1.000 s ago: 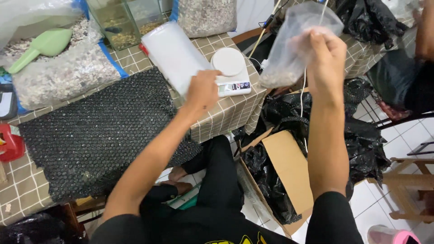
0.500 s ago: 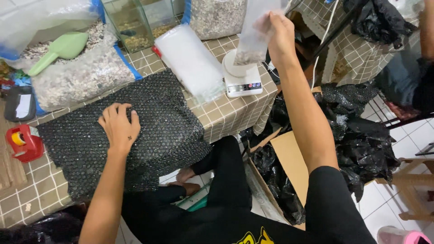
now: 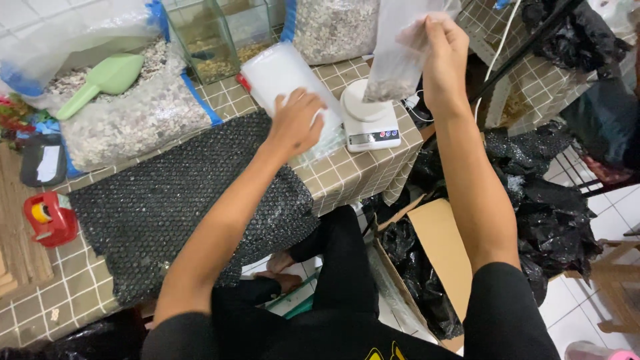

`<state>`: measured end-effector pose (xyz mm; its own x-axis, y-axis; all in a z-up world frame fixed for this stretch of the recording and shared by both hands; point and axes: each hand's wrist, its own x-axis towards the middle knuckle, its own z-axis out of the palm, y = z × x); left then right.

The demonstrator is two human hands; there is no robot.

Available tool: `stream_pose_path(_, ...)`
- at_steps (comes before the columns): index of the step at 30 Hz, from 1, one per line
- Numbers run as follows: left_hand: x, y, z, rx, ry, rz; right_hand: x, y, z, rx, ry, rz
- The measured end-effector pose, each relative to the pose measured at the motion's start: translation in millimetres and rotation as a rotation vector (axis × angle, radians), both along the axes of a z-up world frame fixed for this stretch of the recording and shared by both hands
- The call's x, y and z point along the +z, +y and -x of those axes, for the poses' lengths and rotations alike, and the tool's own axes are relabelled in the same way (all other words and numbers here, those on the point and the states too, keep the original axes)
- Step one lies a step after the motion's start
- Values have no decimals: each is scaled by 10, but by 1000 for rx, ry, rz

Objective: The person packs aquarium supplies by placing bubble wrap on a table, preparing a plastic bag, and using a scoop to fill the bag with stones before weighing it on a scale.

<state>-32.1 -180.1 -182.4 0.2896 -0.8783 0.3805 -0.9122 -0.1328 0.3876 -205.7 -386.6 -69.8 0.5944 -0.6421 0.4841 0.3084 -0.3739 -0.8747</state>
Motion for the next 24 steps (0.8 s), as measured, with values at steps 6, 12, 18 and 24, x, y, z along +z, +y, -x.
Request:
stream_pose_path(6,-961,-1267,-473,-74,134,-265,106,-70,325,-22,-16,-51)
stream_pose_path(12,-999,-1529,-581,-21,-158,-230,215,-6,450,-9,73,20)
stream_pose_path(18,-589,-1241,-451,-16,-299,-409,159,-26,408,9,38,-17)
stream_pose_path(24,-502,-1065,-374,14,-277,-420,96,-99,338,10,18,-22)
